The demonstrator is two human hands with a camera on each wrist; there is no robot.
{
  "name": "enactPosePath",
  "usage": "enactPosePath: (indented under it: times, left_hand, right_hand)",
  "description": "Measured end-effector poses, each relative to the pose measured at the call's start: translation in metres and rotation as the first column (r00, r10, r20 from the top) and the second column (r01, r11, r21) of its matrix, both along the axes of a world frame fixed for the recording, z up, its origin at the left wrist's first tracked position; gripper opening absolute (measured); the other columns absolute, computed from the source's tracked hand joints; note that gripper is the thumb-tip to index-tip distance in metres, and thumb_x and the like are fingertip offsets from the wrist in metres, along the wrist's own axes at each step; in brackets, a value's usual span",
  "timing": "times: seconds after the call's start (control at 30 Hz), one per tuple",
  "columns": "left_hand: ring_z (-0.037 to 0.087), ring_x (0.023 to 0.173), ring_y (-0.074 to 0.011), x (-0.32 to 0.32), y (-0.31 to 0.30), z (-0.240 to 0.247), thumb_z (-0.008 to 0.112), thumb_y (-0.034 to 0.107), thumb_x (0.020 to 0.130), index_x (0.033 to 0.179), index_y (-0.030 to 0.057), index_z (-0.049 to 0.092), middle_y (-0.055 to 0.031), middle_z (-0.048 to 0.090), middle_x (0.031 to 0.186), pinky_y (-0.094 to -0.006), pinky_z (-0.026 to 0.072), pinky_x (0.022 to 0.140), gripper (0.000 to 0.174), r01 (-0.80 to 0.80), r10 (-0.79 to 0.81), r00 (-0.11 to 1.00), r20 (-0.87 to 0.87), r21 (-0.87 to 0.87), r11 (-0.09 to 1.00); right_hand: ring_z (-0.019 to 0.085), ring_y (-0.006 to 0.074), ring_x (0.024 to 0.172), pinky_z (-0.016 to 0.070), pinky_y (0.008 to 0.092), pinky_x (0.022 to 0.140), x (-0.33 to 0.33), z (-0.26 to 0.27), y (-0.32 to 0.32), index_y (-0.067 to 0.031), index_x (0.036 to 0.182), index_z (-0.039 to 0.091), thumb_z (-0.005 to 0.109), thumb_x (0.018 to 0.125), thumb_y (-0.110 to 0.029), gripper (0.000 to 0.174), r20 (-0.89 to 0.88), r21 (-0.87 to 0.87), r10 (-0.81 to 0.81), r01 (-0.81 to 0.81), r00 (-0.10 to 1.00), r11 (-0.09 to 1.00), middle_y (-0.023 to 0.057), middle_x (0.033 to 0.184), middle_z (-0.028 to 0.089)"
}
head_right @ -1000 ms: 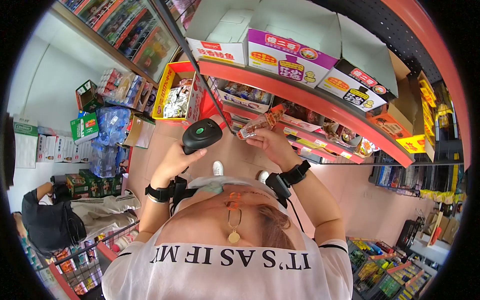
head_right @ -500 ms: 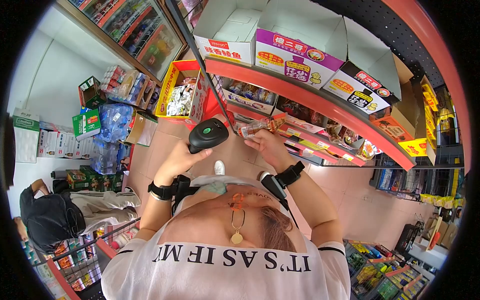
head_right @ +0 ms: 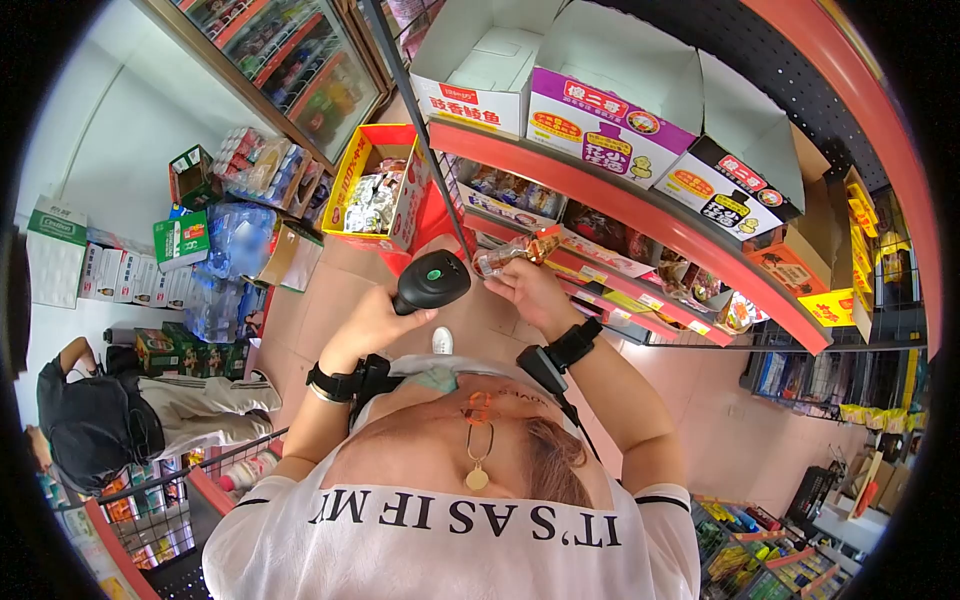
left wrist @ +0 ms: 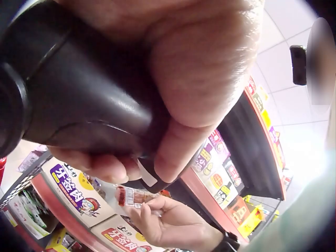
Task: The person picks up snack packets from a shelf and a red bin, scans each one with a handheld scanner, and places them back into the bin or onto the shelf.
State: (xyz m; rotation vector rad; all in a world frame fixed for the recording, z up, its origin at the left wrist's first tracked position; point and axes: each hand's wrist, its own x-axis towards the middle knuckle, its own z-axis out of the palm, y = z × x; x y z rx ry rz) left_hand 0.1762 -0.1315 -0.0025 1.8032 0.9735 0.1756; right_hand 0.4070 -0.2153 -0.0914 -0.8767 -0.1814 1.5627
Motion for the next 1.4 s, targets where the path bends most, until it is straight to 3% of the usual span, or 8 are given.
enactPosePath:
  times: [0.63,0.93,1.0,1.1,1.23,1.3,1.37,1.4]
  left_hand:
    - [0.060,0.068,-0.0205,-0.032,0.014,-0.008,0.074,0.025,0.072,0.098,0.0012,0.063,-0.0120,0.063,0.074,-0.0332,0.0458,0.068,0.037,-0.025,0.025,1.000,0.008,-0.017,1.000]
    - [0.060,0.075,-0.0193,-0.103,0.043,-0.021,0.073,0.024,0.074,0.099,-0.0009,0.061,-0.0121,0.064,0.080,-0.0324,0.0462,0.072,0.038,-0.263,0.260,0.963,0.063,0.034,0.964]
    - [0.059,0.074,-0.0178,-0.123,0.047,-0.019,0.072,0.023,0.074,0.100,-0.0015,0.060,-0.0115,0.064,0.081,-0.0321,0.0464,0.072,0.037,-0.397,0.397,0.915,-0.071,0.016,0.918]
    - [0.058,0.074,-0.0155,-0.160,0.053,-0.031,0.073,0.022,0.074,0.098,-0.0023,0.060,-0.0100,0.064,0.080,-0.0317,0.0464,0.072,0.037,-0.488,0.487,0.872,-0.055,-0.011,0.873]
    - [0.056,0.072,-0.0124,-0.201,0.057,-0.031,0.073,0.020,0.074,0.093,-0.0021,0.061,-0.0073,0.063,0.077,-0.0301,0.0462,0.069,0.031,-0.595,0.587,0.799,-0.132,-0.027,0.803]
    - [0.054,0.069,-0.0107,-0.222,0.058,-0.033,0.073,0.019,0.075,0.089,-0.0024,0.062,-0.0047,0.062,0.074,-0.0283,0.0456,0.065,0.028,-0.625,0.618,0.779,-0.106,-0.048,0.779]
    - [0.050,0.064,-0.0087,-0.233,0.059,-0.024,0.073,0.020,0.076,0.085,-0.0023,0.063,-0.0008,0.059,0.070,-0.0271,0.0432,0.058,0.026,-0.701,0.695,0.713,-0.091,-0.078,0.709]
    - [0.047,0.060,-0.0073,-0.235,0.059,-0.009,0.072,0.020,0.078,0.082,-0.0020,0.063,0.0016,0.055,0.067,-0.0262,0.0396,0.053,0.025,-0.740,0.718,0.667,-0.199,-0.063,0.670]
  right_hand:
    - [0.059,0.0191,0.103,0.0490,0.0346,0.086,-0.022,-0.016,0.038,-0.0030,0.106,0.055,0.050,0.083,-0.005,0.024,-0.012,-0.064,0.070,-0.071,0.997,0.995,0.0089,0.108,0.062]
    - [0.062,0.0237,0.096,0.0505,0.0354,0.083,-0.046,-0.062,0.092,-0.0039,0.107,0.053,0.053,0.085,-0.008,0.023,0.073,-0.201,0.330,-0.310,0.941,0.929,0.0119,0.107,0.062]
    - [0.062,0.0227,0.096,0.0514,0.0343,0.081,-0.058,-0.055,0.112,-0.0047,0.105,0.054,0.053,0.086,-0.009,0.019,0.071,-0.249,0.402,-0.374,0.913,0.893,0.0119,0.105,0.063]
    - [0.061,0.0213,0.098,0.0491,0.0322,0.082,-0.073,-0.063,0.153,-0.0066,0.105,0.053,0.051,0.088,-0.009,0.017,0.188,-0.319,0.500,-0.429,0.845,0.845,0.0108,0.108,0.062]
    - [0.062,0.0192,0.080,0.0519,0.0319,0.069,-0.098,-0.092,0.224,-0.0082,0.090,0.051,0.053,0.086,-0.006,0.005,0.306,-0.361,0.417,-0.301,0.856,0.882,0.0108,0.093,0.064]
    - [0.061,0.0172,0.072,0.0509,0.0311,0.063,-0.106,-0.107,0.262,-0.0079,0.089,0.052,0.053,0.084,-0.004,0.006,0.257,-0.109,0.230,-0.209,0.939,0.972,0.0080,0.085,0.063]
    - [0.061,0.0165,0.073,0.0502,0.0306,0.061,-0.096,-0.092,0.294,-0.0077,0.089,0.054,0.053,0.084,-0.005,0.005,0.429,0.115,0.077,-0.139,0.900,0.984,0.0055,0.081,0.061]
    - [0.061,0.0161,0.071,0.0500,0.0298,0.059,-0.093,-0.088,0.296,-0.0076,0.088,0.055,0.054,0.084,-0.006,0.004,0.531,0.039,0.163,-0.216,0.831,0.976,0.0054,0.080,0.062]
